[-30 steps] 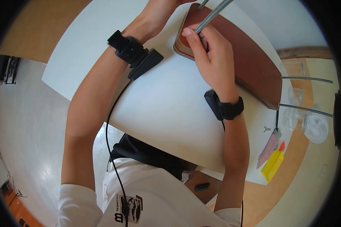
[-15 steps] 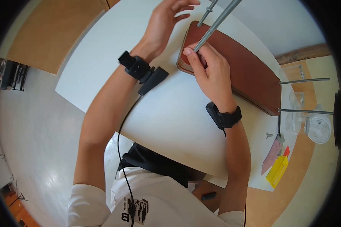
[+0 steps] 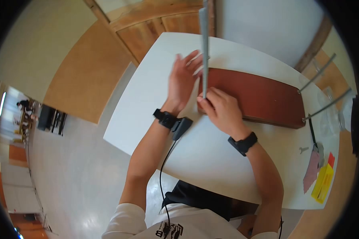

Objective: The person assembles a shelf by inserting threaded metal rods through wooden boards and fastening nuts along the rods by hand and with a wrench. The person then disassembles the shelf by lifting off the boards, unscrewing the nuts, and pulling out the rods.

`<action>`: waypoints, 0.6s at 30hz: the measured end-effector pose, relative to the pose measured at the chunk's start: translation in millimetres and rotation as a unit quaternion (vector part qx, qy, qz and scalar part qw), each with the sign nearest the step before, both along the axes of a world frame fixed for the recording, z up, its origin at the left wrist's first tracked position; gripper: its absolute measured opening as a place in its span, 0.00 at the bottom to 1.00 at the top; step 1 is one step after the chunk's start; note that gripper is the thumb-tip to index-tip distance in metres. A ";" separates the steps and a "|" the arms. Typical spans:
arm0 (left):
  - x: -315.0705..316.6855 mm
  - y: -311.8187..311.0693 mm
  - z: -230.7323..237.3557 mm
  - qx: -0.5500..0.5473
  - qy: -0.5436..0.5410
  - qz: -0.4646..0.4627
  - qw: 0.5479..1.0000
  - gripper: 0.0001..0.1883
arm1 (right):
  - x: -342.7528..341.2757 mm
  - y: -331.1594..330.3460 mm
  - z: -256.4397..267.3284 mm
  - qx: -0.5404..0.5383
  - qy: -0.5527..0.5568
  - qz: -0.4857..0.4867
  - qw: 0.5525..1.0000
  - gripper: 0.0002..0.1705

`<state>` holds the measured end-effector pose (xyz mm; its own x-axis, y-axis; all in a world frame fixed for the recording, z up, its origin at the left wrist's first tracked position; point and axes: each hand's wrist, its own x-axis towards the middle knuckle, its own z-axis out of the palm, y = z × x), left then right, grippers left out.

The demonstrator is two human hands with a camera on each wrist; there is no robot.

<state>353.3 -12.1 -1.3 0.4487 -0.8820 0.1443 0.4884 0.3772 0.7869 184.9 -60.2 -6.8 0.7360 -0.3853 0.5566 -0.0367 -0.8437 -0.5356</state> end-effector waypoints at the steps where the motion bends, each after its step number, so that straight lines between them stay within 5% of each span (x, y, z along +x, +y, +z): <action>1: 7.0 0.4 -6.0 0.005 0.020 0.011 1.000 0.37 | -0.8 -0.7 -3.3 -0.005 -0.005 -0.016 1.000 0.11; 5: 12.3 -1.5 -4.4 -0.006 0.004 0.055 0.998 0.38 | -5.4 -4.8 -11.7 0.001 -0.036 0.006 0.999 0.12; 8: -3.2 1.6 4.9 -0.020 -0.024 -0.041 0.999 0.40 | -4.8 -2.6 -10.1 0.003 -0.045 0.001 0.999 0.12; 13: 31.2 -2.5 -19.7 0.009 0.021 0.039 0.999 0.37 | -7.7 -3.3 -15.1 -0.019 -0.035 0.001 0.999 0.12; 18: -23.6 1.5 18.7 -0.022 -0.009 0.006 1.000 0.36 | -9.1 -3.9 -12.3 0.003 -0.024 0.011 1.000 0.13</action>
<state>329.7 -10.6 17.5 0.4564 -0.8690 0.1914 0.4694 0.4179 0.7778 175.7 -64.1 -19.1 0.7177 -0.3726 0.5883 0.0081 -0.8403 -0.5421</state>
